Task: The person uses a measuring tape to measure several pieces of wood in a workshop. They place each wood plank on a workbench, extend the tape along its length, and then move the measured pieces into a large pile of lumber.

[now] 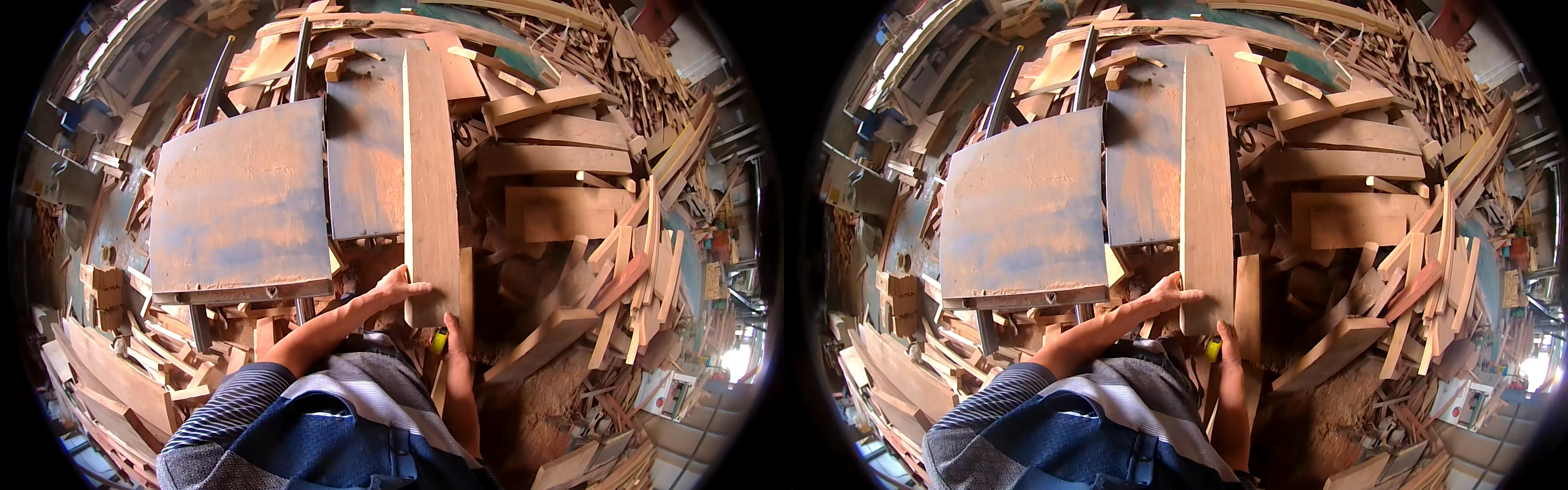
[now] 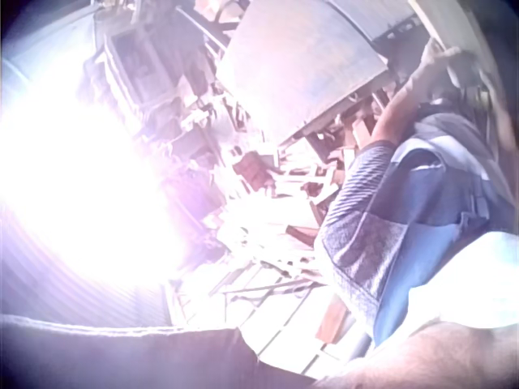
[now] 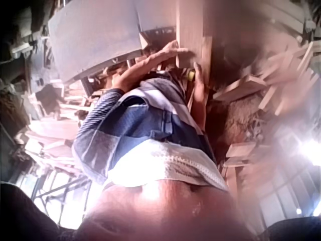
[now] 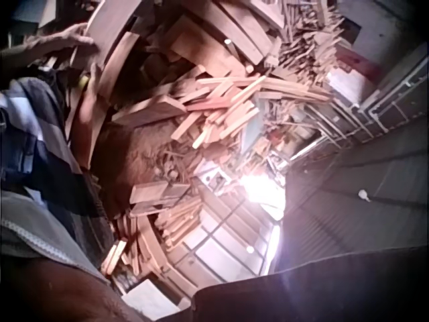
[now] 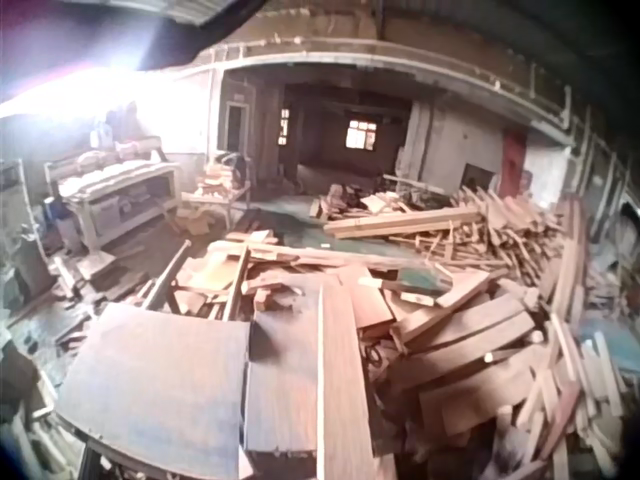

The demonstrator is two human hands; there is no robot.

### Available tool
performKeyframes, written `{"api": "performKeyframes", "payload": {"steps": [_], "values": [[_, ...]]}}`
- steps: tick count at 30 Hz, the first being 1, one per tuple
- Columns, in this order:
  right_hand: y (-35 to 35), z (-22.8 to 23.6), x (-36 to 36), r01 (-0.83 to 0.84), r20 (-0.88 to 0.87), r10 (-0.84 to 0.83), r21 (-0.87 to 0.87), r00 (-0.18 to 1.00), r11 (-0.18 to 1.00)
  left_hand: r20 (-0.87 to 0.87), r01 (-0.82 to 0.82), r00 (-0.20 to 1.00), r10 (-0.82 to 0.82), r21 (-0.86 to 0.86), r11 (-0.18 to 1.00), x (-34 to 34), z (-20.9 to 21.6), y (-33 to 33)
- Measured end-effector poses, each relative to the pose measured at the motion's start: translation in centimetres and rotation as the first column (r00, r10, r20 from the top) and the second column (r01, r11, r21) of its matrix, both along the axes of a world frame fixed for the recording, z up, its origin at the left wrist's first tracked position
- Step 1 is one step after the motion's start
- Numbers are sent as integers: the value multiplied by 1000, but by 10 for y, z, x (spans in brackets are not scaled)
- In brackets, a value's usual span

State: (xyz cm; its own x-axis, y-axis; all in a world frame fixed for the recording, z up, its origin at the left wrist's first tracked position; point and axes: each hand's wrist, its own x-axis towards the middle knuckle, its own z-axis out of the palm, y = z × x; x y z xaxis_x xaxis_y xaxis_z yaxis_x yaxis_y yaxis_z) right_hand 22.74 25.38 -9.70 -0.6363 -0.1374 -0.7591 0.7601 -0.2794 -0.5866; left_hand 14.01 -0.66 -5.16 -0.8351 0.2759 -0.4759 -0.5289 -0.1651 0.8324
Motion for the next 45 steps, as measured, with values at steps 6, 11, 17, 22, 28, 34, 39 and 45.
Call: {"api": "performKeyframes", "payload": {"steps": [6, 11, 17, 22, 28, 34, 39, 45], "values": [[-52, 91, 1, 21, -99, -14, 71, 995, 997, -10, -50, 999, 51, 56, 997, 5, -32, -6], [-57, 98, 14, 101, -185, -73, 147, 980, 984, -12, -51, 999, 52, 105, 993, 0, -26, 2], [-86, 109, 4, 323, -93, -310, 207, 946, 924, -27, -80, 996, 84, 112, 990, 5, -22, 1], [-49, 18, 16, 346, 241, -299, -184, 923, 920, -50, -83, 995, 87, 68, 994, 3, -29, 2], [-60, 19, 21, 337, 329, -271, -163, 905, 927, -24, -97, 995, 98, 39, 995, 5, -16, 1], [-60, 10, 24, 216, 263, -162, -190, 951, 958, -6, -60, 998, 60, -180, 982, 9, -37, -1], [-50, 15, 52, 373, 206, -321, -317, 924, 872, 216, 155, 975, -50, -500, 852, 15, 36, 19], [-41, 99, 91, 106, -243, -77, 107, 967, 989, 286, 327, 939, -189, -583, 744, 73, 53, 50]]}}
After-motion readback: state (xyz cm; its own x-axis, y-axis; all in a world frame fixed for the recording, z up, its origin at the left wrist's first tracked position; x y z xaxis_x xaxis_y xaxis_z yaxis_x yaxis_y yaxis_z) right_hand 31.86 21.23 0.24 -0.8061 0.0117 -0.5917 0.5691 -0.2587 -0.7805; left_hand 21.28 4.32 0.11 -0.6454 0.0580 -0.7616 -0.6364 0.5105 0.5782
